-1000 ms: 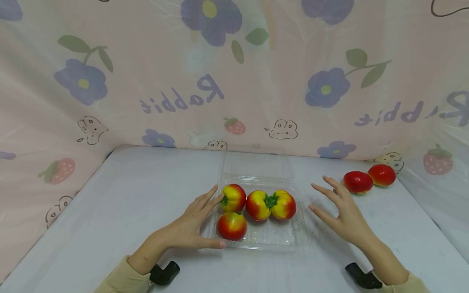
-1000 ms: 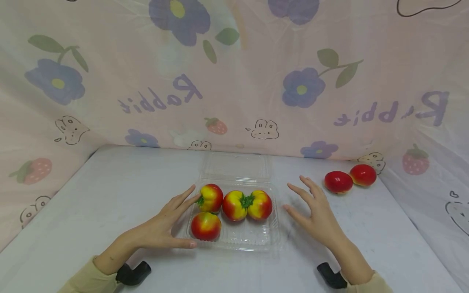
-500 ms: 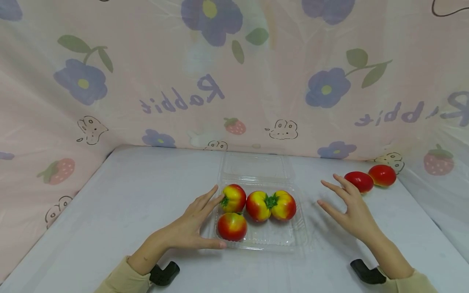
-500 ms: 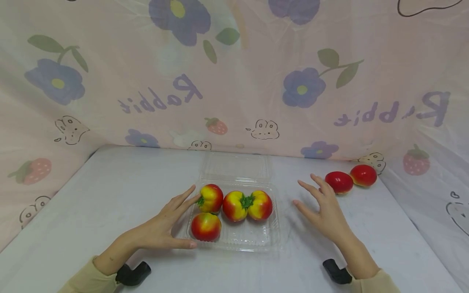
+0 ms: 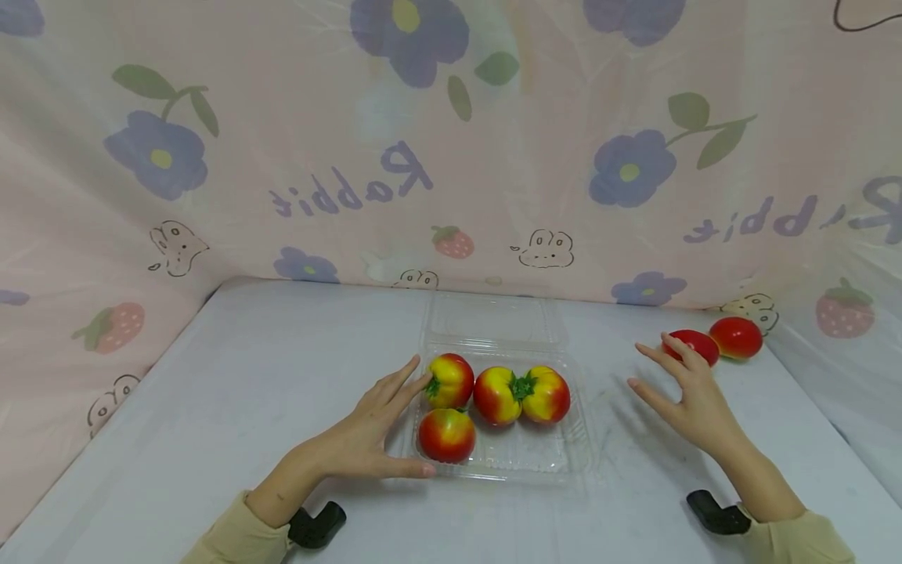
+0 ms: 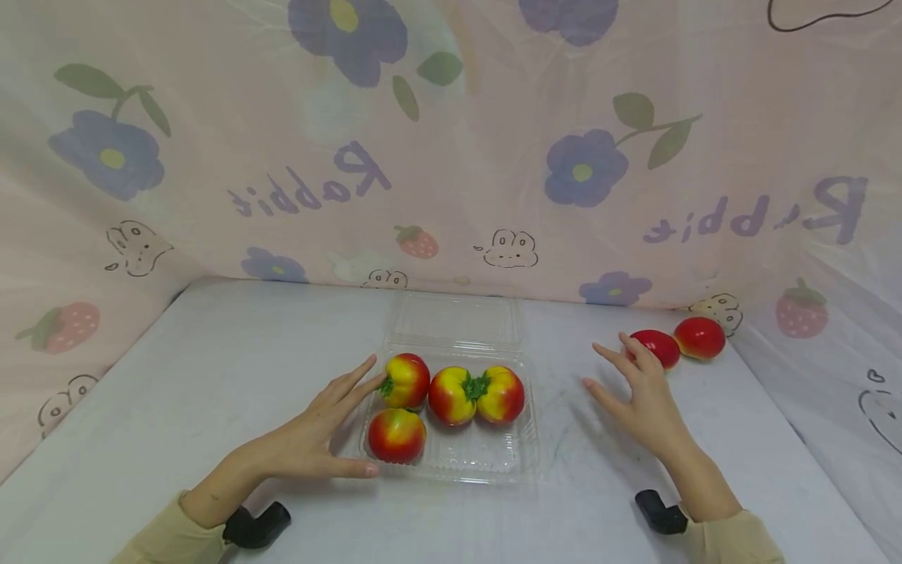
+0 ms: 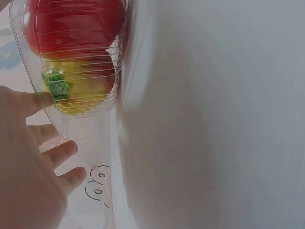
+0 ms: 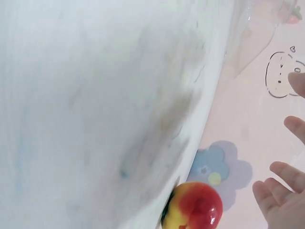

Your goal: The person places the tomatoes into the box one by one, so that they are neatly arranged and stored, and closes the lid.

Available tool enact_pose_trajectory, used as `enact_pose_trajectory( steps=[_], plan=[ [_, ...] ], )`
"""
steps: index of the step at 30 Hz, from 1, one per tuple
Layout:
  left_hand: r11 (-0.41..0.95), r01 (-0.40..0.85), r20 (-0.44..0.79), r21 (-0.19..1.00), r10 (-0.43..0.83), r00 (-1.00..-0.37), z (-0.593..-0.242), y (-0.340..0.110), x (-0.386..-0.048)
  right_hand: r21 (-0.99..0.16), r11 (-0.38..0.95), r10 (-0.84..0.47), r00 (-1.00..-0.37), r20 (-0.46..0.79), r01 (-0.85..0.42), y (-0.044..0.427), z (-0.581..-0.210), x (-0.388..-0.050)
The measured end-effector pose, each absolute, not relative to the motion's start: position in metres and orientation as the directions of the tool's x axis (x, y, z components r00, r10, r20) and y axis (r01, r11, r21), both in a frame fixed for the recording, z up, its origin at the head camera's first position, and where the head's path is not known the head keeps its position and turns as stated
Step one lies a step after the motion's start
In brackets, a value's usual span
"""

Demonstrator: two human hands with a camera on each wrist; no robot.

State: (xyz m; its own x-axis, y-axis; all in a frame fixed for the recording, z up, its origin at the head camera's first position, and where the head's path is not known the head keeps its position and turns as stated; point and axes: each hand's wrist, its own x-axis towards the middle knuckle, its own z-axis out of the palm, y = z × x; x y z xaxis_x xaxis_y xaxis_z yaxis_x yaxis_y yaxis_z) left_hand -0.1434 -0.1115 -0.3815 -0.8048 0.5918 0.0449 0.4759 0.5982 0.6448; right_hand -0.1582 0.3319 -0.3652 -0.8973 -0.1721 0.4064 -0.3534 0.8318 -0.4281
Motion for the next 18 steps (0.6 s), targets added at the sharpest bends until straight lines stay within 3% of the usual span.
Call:
enact_pose_trajectory(
  steps=[18],
  plan=[
    [0.594, 0.482, 0.051, 0.644, 0.595, -0.802, -0.382, -0.112, -0.144, -0.408, 0.858, -0.151, -0.912, 0.381, -0.312, 0.361, -0.367, -0.172]
  ],
)
